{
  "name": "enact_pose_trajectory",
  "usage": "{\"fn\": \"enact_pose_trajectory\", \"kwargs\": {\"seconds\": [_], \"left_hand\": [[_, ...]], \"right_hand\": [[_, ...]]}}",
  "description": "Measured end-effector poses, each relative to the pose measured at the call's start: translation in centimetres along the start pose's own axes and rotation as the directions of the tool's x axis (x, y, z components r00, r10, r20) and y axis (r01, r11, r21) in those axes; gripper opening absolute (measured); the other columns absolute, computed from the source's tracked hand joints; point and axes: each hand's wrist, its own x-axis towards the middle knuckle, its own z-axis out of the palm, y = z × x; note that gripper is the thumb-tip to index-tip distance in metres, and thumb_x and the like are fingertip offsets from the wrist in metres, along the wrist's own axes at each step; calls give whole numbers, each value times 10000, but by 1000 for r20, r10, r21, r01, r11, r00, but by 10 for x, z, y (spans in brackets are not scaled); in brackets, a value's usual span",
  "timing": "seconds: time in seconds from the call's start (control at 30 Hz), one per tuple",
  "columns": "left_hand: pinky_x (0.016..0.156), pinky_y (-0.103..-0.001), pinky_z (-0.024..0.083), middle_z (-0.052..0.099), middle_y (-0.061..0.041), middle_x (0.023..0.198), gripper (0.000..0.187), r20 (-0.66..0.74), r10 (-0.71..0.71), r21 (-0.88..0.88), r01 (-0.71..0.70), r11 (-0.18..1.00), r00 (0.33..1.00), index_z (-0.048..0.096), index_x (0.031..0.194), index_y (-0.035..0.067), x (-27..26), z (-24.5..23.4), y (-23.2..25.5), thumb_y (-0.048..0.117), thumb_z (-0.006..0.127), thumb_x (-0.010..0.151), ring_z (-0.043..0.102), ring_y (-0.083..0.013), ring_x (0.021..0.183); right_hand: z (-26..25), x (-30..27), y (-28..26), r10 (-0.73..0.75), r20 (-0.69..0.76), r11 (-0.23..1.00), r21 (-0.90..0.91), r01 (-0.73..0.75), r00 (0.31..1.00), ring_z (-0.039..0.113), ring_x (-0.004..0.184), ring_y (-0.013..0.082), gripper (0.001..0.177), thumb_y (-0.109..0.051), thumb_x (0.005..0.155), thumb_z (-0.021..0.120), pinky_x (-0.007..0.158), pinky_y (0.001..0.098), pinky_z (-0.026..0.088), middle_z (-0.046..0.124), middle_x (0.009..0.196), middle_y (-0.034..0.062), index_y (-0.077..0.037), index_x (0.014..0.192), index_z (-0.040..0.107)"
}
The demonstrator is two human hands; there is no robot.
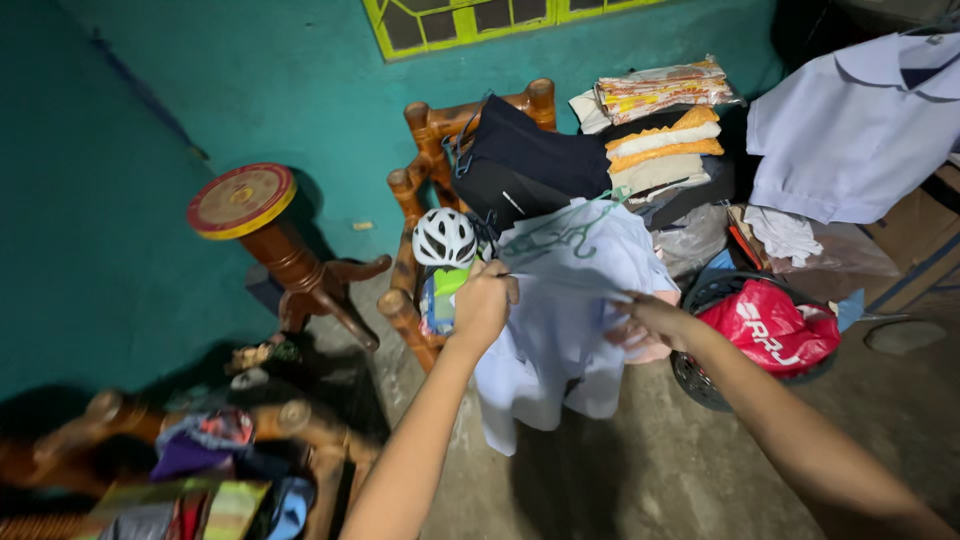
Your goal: The person removes a light blue short-sleeved shirt from a hanger, places it on an ironing board, and irons the sleeves and body. The person then removes the shirt from the board, places it back on a hanger, and continues ironing another section of the shirt.
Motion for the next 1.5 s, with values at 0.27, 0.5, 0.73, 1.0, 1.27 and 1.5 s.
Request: {"fn": "enact_pose_trajectory", "kwargs": {"seconds": [0.27,0.5,0.73,1.0,1.27,1.5], "left_hand": [[783,-415,551,678,-50,969,273,27,-70,-14,70,997,997,742,790,126,47,65,-96,-84,596,694,616,-321,986],[764,-414,544,651,-38,1045,331,238,-231,83,217,973,943,762,926,137,104,130,-160,-59,611,706,597,-295,1036],[811,-409,556,637,-53,1063,347,284,-190,41,186,982,940,746,955,114,142,162,-186,-80,612,700,589,-309,1073],[804,-418,558,603,-101,1116,355,302,-80,-98,115,989,950,699,1033,47,148,159,-202,-83,621,713,576,-338,1081],[853,-423,557,599,-77,1176,291,266,117,-111,-91,990,957,644,996,49,162,139,-204,-64,682,731,584,-326,1130],[788,-359,603,549,-63,1385,396,324,330,-54,-331,942,887,628,1151,47,189,153,-175,-26,679,765,544,-335,1227]], "right_hand": [[-50,158,28,155,57,982,96,-160,986,709,903,277,672,-317,914,655,825,407,596,724,1065,166,-191,1519,391],[-65,317,78,220,-247,949,278,-149,944,667,995,313,420,-264,916,675,850,471,615,632,1152,133,-112,1303,615],[-67,377,79,342,-321,768,637,-66,883,582,1038,358,399,-214,898,710,870,506,581,479,1244,128,-151,1271,583],[-68,405,79,357,-399,476,856,203,844,574,1097,311,309,-303,975,686,934,467,536,555,1199,138,-99,1173,566],[-115,343,-17,-80,-795,735,360,575,601,691,914,287,337,-389,1039,502,797,490,589,605,1051,146,-82,1174,530],[-84,111,-108,-437,-863,894,-448,18,253,715,801,325,483,-447,1108,526,745,441,545,708,883,218,25,1105,632]]}}
